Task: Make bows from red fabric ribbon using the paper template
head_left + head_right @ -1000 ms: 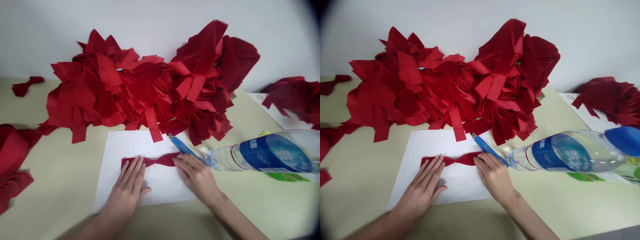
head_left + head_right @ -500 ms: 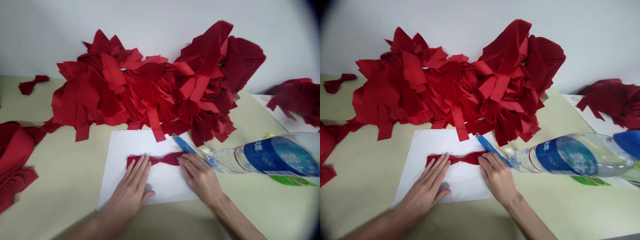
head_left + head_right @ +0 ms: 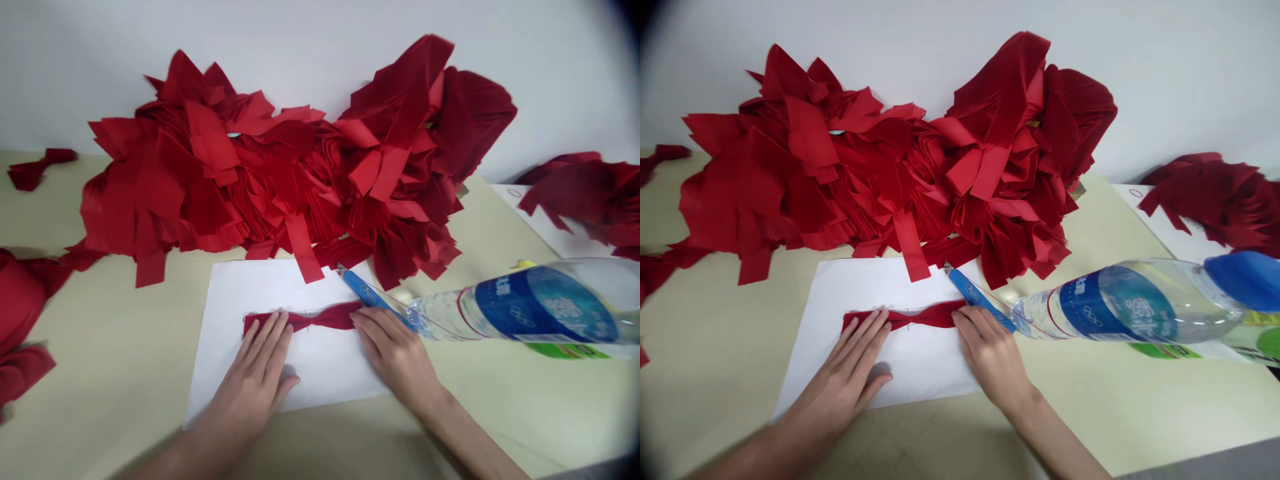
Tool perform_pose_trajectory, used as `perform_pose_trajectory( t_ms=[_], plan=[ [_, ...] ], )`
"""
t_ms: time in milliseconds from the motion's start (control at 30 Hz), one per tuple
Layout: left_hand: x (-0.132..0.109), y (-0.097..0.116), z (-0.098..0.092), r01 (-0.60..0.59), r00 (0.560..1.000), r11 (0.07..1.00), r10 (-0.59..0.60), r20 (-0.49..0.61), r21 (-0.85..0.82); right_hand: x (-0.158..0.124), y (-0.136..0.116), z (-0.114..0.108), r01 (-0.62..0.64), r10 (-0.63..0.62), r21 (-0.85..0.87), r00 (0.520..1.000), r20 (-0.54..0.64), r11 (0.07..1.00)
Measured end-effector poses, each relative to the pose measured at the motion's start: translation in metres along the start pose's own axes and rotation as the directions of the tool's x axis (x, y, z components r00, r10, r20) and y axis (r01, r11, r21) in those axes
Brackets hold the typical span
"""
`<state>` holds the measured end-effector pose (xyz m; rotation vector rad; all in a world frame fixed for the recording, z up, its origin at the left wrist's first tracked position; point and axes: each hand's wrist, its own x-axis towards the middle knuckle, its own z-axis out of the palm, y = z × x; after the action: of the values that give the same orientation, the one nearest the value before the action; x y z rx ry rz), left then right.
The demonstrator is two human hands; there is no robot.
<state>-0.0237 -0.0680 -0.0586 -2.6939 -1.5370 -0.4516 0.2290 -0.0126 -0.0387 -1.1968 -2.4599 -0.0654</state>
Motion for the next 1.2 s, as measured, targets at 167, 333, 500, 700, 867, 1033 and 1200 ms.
perform_pose_trajectory(
  t_ms=[167, 333, 500, 700, 867, 1033, 1200],
  plan=[
    [0.000, 0.000, 0.001, -0.018, 1.000, 0.999, 0.018, -0.002, 0.048, -0.002, 0.000, 0.000, -0.005, 0.005, -0.002, 1.000, 0.006, 1.000],
    [0.001, 0.001, 0.001, -0.025, 1.000, 0.995, 0.026, 0.000, 0.094, -0.006, -0.001, -0.003, 0.023, -0.025, -0.032, 0.999, -0.040, 0.999],
    [0.001, 0.001, 0.002, -0.037, 0.999, 0.996, 0.039, -0.022, 0.082, -0.014, 0.002, -0.009, -0.031, 0.032, 0.009, 0.996, -0.088, 0.999],
    [-0.001, 0.001, 0.004, -0.003, 1.000, 1.000, 0.003, -0.014, 0.009, -0.011, 0.007, -0.011, -0.141, 0.152, 0.094, 0.981, -0.118, 0.986],
    [-0.001, 0.001, 0.004, 0.015, 1.000, 1.000, -0.015, -0.015, 0.003, -0.010, 0.006, -0.011, -0.084, 0.091, 0.130, 0.995, -0.046, 0.988],
    [-0.001, 0.001, 0.003, 0.016, 1.000, 1.000, -0.016, -0.005, 0.001, -0.013, 0.006, -0.007, -0.042, 0.039, 0.120, 0.999, 0.032, 0.992],
    [0.002, 0.000, -0.002, 0.003, 1.000, 1.000, -0.003, 0.008, 0.011, -0.010, 0.007, -0.009, -0.084, 0.078, 0.143, 0.996, 0.046, 0.986]
  ],
)
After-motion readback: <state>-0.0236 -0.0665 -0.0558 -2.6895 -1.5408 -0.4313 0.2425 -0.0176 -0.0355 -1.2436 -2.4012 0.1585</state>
